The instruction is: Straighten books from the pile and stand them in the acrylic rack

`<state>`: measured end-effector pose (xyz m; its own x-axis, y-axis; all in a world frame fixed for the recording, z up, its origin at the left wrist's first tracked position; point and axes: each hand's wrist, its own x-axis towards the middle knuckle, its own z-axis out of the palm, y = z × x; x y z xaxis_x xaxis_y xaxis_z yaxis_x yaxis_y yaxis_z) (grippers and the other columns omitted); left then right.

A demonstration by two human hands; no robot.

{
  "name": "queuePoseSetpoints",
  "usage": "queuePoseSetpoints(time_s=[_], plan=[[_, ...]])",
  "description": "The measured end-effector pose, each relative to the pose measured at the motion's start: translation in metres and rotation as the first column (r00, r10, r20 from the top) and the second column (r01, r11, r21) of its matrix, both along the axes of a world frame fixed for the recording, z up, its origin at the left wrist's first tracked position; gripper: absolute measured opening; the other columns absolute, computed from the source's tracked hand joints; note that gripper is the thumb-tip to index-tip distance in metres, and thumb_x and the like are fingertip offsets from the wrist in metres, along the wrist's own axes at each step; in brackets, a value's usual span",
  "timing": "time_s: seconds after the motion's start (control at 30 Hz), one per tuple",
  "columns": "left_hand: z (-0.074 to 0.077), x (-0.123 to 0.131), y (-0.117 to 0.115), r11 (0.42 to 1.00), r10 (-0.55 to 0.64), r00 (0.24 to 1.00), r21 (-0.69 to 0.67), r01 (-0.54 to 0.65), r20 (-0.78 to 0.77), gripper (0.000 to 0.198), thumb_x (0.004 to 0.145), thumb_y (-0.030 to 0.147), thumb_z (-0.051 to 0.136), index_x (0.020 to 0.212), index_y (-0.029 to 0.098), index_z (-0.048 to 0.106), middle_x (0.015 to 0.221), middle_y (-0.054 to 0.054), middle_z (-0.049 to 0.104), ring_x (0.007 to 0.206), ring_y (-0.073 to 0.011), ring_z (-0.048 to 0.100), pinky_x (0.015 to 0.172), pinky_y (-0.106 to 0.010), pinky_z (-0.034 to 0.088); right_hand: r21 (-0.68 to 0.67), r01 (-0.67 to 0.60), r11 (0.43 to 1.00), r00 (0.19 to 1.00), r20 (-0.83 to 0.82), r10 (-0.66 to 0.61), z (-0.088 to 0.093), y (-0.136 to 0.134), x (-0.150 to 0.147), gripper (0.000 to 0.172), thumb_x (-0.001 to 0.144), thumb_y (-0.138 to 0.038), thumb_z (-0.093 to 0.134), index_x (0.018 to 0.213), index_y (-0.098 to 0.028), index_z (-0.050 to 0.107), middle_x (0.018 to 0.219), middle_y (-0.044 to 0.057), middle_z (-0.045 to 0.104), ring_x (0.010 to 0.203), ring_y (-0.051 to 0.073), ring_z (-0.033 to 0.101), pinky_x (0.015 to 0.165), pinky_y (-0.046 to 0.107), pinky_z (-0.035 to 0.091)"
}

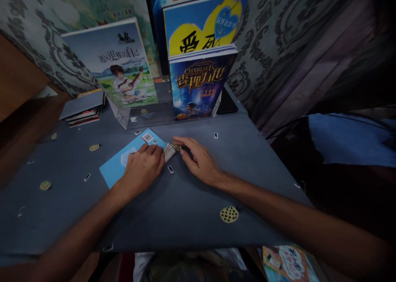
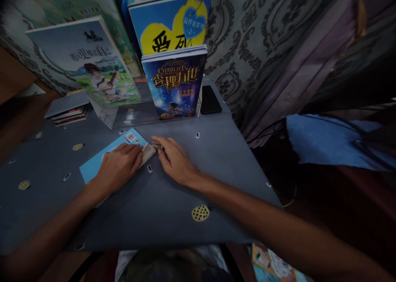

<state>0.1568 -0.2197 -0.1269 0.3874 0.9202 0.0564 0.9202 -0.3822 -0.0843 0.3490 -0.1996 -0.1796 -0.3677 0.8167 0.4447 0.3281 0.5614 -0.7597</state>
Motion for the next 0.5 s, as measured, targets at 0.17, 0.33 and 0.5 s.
queuePoseSetpoints(time_s=[0.17,0.33,0.5], plan=[[-0.002,0.004,-0.003,1.000,0.003,0.998,-0.018,-0.005,-0.069,0.032,0.102,0.035,0.043,0.104,0.017,0.069,0.114,-0.013,0.071,0.106,-0.0289,0.064,0.071,-0.035,0.054,0.079,-0.054,0.995,0.998,0.046,0.050,0.005,-0.004,0.000,0.045,0.097,-0.013,0.041,0.141,-0.023,0.051,0.120,0.010,0.068,0.113,0.024,0.063,0.100,0.046,0.052],[-0.001,-0.004,0.002,0.998,-0.050,0.997,-0.042,0.047,-0.064,0.030,0.101,0.038,0.048,0.107,0.018,0.069,0.118,-0.012,0.070,0.109,-0.0280,0.063,0.076,-0.035,0.056,0.092,-0.133,0.987,0.969,0.222,0.110,0.001,-0.004,-0.002,0.042,0.098,-0.017,0.045,0.138,-0.023,0.055,0.120,0.010,0.070,0.112,0.026,0.063,0.100,0.051,0.052],[0.010,-0.050,0.021,0.997,0.028,0.998,-0.070,-0.031,-0.048,0.033,0.099,0.039,0.050,0.121,0.024,0.069,0.130,-0.010,0.066,0.116,-0.0297,0.063,0.083,-0.037,0.056,0.146,-0.172,0.974,0.959,0.250,0.131,-0.002,-0.003,-0.002,0.036,0.099,-0.016,0.043,0.132,-0.017,0.058,0.116,0.013,0.070,0.108,0.025,0.065,0.097,0.048,0.054]])
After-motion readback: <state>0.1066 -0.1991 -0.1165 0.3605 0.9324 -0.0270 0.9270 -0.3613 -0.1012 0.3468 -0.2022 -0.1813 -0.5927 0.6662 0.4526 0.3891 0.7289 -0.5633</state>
